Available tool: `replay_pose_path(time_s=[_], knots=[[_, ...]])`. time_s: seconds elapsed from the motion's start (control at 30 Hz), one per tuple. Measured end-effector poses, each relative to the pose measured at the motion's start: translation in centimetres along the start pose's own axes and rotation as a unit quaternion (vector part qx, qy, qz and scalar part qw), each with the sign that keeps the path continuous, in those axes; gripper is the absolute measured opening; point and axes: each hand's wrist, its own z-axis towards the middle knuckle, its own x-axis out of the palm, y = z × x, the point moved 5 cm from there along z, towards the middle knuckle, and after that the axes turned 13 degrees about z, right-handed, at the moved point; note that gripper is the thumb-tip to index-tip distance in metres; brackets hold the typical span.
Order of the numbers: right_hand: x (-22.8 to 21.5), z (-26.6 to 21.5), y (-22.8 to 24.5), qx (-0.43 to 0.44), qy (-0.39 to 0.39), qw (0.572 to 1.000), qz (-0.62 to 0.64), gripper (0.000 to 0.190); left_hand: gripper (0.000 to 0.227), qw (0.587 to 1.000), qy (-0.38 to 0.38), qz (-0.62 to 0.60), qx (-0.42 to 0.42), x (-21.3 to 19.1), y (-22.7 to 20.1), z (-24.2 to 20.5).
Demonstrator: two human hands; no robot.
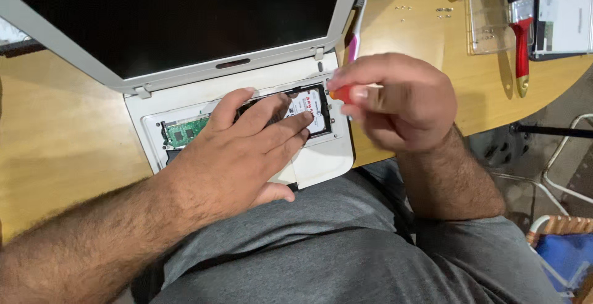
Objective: The person secures a hard drive into a laptop using a screwdriver. They tighten multiple screws around the drive's perimeter to fasten it in place.
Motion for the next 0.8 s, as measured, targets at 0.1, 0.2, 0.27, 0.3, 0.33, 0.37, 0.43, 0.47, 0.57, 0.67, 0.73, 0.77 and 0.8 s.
replay_pose_path(time_s=[0.1,0.2,0.27,0.3,0.33,0.37,0.43,0.47,0.57,0.67,0.73,0.77,0.8], knots=[[0.5,1.4,0.8,0.013,-0.11,0.993,-0.04,0.028,0.08,1.0,-0.001,0.021,0.002,-0.2,0.0,0.1],[-0.2,1.2,-0.7,-0.045,-0.05,0.997,0.035,0.024,0.085,1.0,-0.011,0.02,0.005,-0.3,0.0,0.1],[-0.1,0.2,-0.5,-0.007,-0.033,0.998,0.058,0.031,0.084,1.0,-0.009,0.02,0.005,-0.3,0.0,0.2],[0.0,-0.4,-0.5,0.03,-0.015,0.996,0.082,0.047,0.083,1.0,-0.007,0.021,0.005,-0.3,0.0,0.2],[0.4,0.5,-0.6,0.03,-0.015,0.996,0.083,0.047,0.083,1.0,-0.007,0.02,0.005,-0.2,0.0,0.2],[0.3,1.3,-0.2,-0.011,-0.059,0.997,0.045,0.03,0.083,1.0,-0.013,0.015,0.004,-0.2,0.0,0.1],[-0.2,1.5,0.0,-0.053,-0.104,0.993,0.007,0.029,0.083,1.0,-0.018,0.012,0.004,-0.2,0.0,0.1],[-0.5,1.1,-0.3,-0.043,-0.073,0.996,-0.016,0.036,0.084,1.0,-0.012,0.009,0.005,-0.1,0.1,0.1],[-0.2,0.2,-0.3,0.013,-0.027,0.999,0.024,0.036,0.085,1.0,-0.015,0.008,0.005,-0.2,0.1,0.1],[0.6,0.4,0.3,0.044,-0.03,0.998,0.017,0.033,0.085,1.0,-0.017,0.017,0.002,-0.2,0.1,0.1],[0.9,0.8,0.8,0.028,-0.05,0.997,-0.054,0.041,0.084,1.0,-0.011,0.026,0.001,-0.1,0.0,0.1],[0.7,1.1,0.9,0.024,-0.082,0.994,-0.069,0.035,0.084,1.0,-0.013,0.022,0.005,-0.2,0.0,0.1],[0.6,1.3,0.9,0.02,-0.113,0.99,-0.083,0.033,0.085,1.0,-0.015,0.018,0.008,-0.2,0.1,0.0]])
